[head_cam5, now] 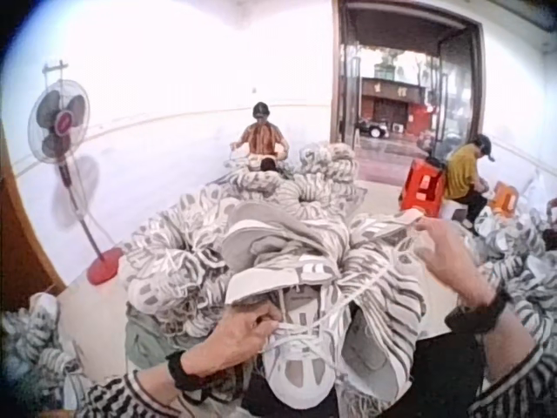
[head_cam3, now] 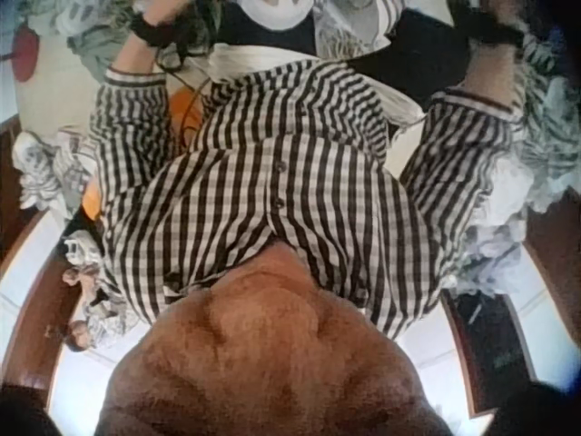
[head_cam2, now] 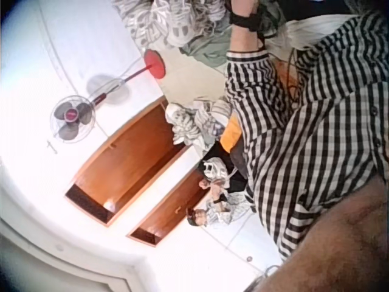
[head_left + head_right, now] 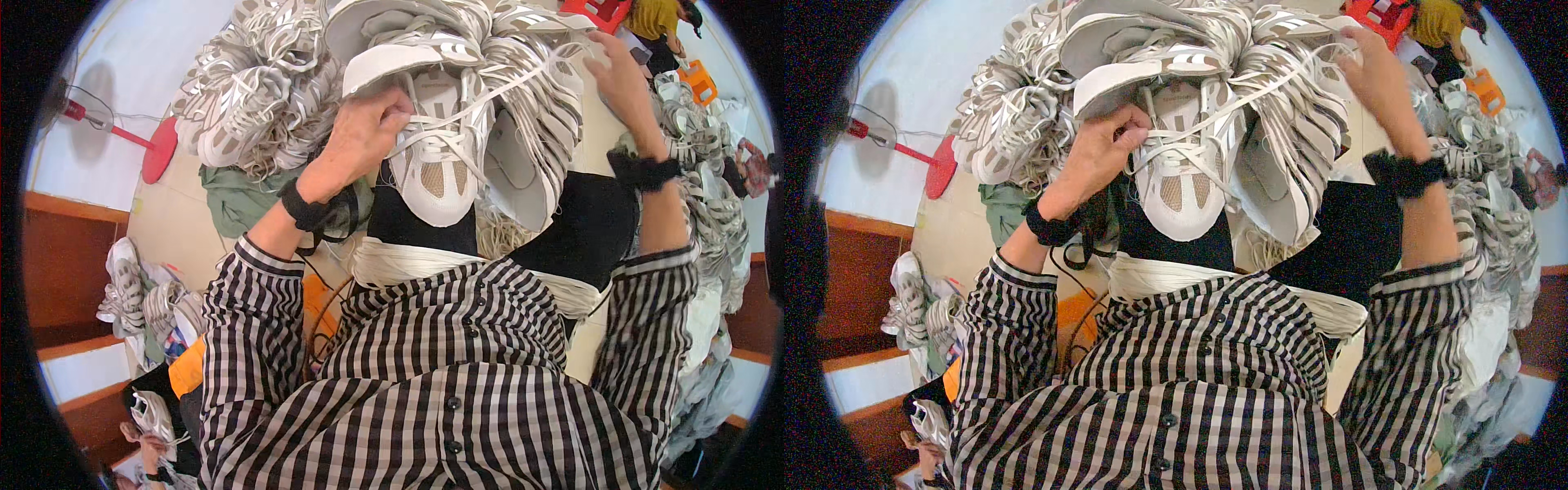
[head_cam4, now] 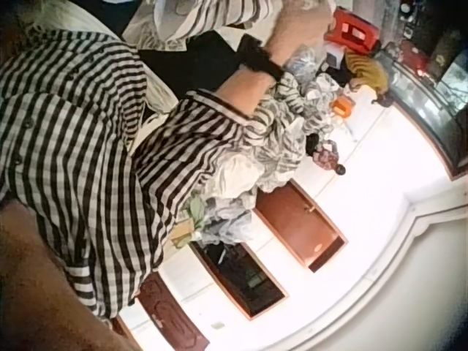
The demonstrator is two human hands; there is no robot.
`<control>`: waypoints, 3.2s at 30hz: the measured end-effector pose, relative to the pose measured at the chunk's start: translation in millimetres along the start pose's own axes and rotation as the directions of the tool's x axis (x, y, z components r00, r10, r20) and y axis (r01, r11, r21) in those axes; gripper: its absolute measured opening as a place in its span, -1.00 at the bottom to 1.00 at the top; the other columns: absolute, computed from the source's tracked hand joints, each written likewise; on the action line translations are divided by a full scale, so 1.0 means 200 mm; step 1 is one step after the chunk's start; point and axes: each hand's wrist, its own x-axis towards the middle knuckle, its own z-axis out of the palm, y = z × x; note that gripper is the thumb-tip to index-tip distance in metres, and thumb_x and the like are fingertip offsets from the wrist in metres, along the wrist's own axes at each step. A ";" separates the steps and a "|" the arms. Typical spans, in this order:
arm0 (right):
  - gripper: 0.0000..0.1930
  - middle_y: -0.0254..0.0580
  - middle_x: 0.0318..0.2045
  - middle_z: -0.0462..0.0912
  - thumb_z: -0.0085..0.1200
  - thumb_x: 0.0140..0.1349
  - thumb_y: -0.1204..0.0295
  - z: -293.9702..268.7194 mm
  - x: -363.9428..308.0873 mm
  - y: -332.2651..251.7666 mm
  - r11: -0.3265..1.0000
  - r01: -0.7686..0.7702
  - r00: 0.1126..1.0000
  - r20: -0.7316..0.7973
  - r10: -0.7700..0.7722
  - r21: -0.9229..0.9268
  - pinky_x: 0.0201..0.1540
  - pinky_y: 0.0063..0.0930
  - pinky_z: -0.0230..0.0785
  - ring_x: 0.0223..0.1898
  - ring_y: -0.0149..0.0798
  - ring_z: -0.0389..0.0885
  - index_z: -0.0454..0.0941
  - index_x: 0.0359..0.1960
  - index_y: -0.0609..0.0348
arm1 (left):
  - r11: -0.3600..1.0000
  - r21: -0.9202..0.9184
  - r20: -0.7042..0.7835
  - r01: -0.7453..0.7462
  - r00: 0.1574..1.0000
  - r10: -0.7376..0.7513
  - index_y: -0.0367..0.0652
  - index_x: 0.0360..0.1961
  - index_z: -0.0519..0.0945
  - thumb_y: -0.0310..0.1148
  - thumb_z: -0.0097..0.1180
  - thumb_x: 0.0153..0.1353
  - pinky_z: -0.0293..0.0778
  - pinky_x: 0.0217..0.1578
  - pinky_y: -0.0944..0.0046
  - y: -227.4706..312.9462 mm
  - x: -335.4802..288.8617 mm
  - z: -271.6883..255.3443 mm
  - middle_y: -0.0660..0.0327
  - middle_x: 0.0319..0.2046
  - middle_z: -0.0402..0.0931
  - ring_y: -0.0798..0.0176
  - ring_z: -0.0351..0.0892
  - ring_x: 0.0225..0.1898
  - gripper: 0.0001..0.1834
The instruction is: Lacing a white sneaker by hand.
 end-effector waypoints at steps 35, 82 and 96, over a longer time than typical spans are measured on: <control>-0.92 -0.63 -0.58 0.37 0.10 0.24 0.36 -0.06 -0.38 -0.63 0.475 -0.633 0.770 0.565 0.298 0.611 -0.59 -0.80 0.03 -0.62 -0.70 0.24 0.53 -0.28 0.01 | 0.995 0.076 0.169 0.060 0.983 -0.072 -0.31 -0.35 0.56 -0.34 0.05 0.16 0.39 -0.41 0.07 -0.12 -0.08 -0.13 -0.10 -0.58 0.46 -0.11 0.47 -0.52 -0.78; -0.80 -0.44 -0.39 0.55 0.11 0.25 0.25 0.50 -0.37 -0.73 -0.036 -0.659 0.680 0.615 0.399 0.752 -0.22 -0.52 0.25 -0.36 -0.47 0.42 0.60 -0.31 0.10 | 0.646 0.719 -0.101 0.255 0.959 -0.266 -0.26 -0.35 0.52 -0.34 0.02 0.22 0.37 -0.40 0.02 -0.92 -0.51 -1.26 -0.10 -0.53 0.50 -0.09 0.52 -0.44 -0.82; -0.87 -0.29 -0.36 0.51 0.07 0.23 0.47 0.38 -0.38 -0.86 0.595 -0.443 0.895 0.292 0.338 0.670 -0.25 -0.41 0.36 -0.39 -0.38 0.47 0.51 -0.24 0.25 | 0.551 0.812 -0.051 0.192 0.964 -0.261 -0.13 -0.21 0.56 -0.40 -0.06 0.21 0.49 -0.27 -0.13 -1.11 -0.52 -0.91 -0.09 -0.38 0.58 -0.21 0.58 -0.28 -0.82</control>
